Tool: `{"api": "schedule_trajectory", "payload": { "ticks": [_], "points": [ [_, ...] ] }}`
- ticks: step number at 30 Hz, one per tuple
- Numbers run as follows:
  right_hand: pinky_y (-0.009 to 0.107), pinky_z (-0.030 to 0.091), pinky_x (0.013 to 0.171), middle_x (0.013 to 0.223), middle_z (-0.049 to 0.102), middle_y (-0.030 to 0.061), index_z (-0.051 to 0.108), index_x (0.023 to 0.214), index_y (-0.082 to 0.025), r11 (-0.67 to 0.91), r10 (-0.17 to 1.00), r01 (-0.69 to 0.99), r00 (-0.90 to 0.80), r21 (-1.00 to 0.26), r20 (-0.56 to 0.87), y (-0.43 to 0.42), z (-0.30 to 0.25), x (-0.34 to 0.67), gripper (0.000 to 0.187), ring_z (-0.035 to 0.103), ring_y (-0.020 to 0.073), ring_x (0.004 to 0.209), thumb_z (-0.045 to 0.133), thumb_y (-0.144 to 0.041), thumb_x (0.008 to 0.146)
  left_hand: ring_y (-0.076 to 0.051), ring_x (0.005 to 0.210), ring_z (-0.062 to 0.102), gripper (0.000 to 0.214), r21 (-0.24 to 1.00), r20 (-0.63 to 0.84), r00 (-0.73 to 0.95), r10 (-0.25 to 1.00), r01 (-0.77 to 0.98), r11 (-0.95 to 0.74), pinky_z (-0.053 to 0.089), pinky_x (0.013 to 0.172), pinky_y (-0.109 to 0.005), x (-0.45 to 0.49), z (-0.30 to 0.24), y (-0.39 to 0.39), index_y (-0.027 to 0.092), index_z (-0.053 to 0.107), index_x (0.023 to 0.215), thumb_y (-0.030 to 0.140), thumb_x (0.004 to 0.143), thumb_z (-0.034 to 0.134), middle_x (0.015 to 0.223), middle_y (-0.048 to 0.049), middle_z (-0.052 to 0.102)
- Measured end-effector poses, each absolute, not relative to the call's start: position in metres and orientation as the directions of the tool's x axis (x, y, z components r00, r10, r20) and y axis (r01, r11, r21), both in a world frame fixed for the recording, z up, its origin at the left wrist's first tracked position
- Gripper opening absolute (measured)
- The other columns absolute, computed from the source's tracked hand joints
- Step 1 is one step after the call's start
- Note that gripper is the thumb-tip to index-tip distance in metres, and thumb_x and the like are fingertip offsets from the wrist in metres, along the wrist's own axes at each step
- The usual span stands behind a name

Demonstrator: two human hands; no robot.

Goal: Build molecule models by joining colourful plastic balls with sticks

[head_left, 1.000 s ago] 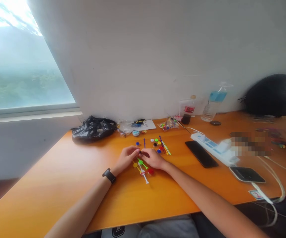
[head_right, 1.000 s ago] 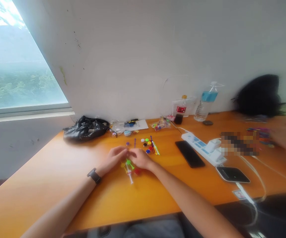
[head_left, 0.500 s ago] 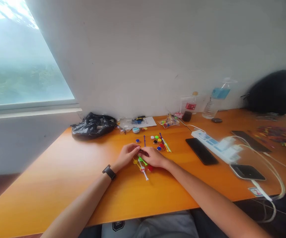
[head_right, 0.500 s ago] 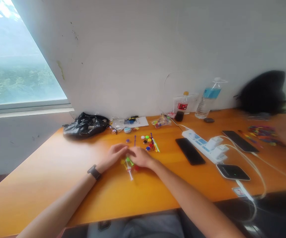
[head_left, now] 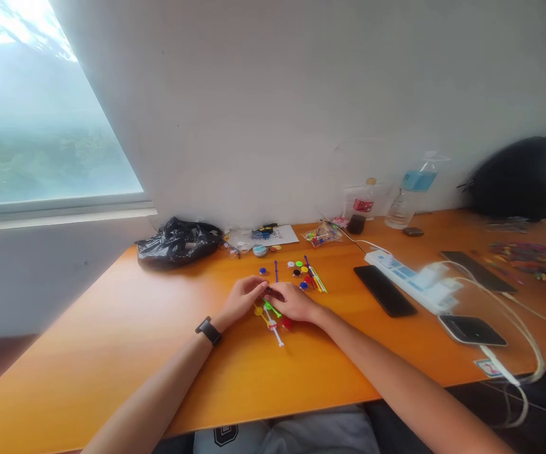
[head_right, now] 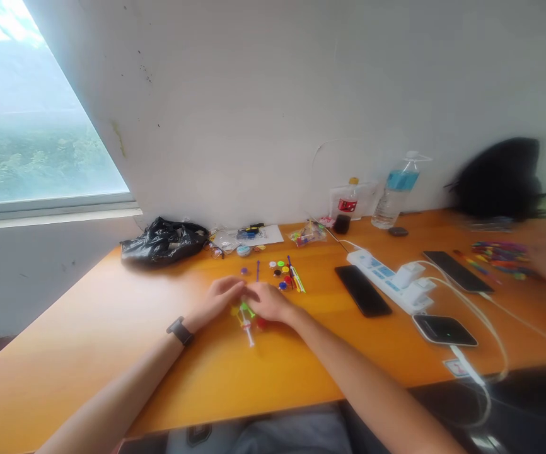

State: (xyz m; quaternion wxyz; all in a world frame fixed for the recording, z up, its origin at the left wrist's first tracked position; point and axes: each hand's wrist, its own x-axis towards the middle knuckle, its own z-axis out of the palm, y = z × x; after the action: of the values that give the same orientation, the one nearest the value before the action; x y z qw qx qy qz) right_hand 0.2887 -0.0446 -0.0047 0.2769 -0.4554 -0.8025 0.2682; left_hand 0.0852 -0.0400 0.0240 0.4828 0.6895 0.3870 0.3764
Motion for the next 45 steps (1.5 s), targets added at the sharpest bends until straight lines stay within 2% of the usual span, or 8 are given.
{"api": "schedule_trajectory", "payload": {
  "ticks": [12,19,45],
  "points": [
    [0.024,0.038,0.063,0.089,0.076,0.0052,0.069,0.097,-0.019,0.452,0.873,0.608,-0.453,-0.653,0.183,-0.047,0.000,0.290,0.019,0.066,0.0182,0.076,0.058,-0.034,0.101,-0.017,0.074,0.062,0.051,0.943,0.160,0.442,0.883,0.197,-0.269,0.049,0.068,-0.027,0.085,0.020,-0.038,0.012,0.074,0.093,0.061,0.098,0.060,0.086,-0.0081,0.072],
    [0.024,0.038,0.064,0.094,0.076,0.0071,0.068,0.100,-0.020,0.466,0.868,0.640,-0.466,-0.611,0.174,-0.049,0.002,0.290,0.020,0.066,0.0187,0.078,0.055,-0.035,0.103,-0.018,0.076,0.061,0.050,0.926,0.185,0.448,0.875,0.218,-0.308,0.048,0.069,-0.027,0.084,0.015,-0.034,0.013,0.073,0.094,0.060,0.100,0.056,0.087,-0.0077,0.071],
    [0.025,0.041,0.070,0.102,0.076,0.0099,0.069,0.106,-0.019,0.488,0.853,0.628,-0.489,-0.607,0.180,-0.049,0.002,0.292,0.022,0.069,0.0208,0.086,0.054,-0.034,0.104,-0.017,0.076,0.058,0.047,0.900,0.212,0.449,0.868,0.256,-0.353,0.045,0.070,-0.027,0.086,0.013,-0.035,0.014,0.068,0.090,0.057,0.103,0.052,0.084,-0.0049,0.068]
  ]
}}
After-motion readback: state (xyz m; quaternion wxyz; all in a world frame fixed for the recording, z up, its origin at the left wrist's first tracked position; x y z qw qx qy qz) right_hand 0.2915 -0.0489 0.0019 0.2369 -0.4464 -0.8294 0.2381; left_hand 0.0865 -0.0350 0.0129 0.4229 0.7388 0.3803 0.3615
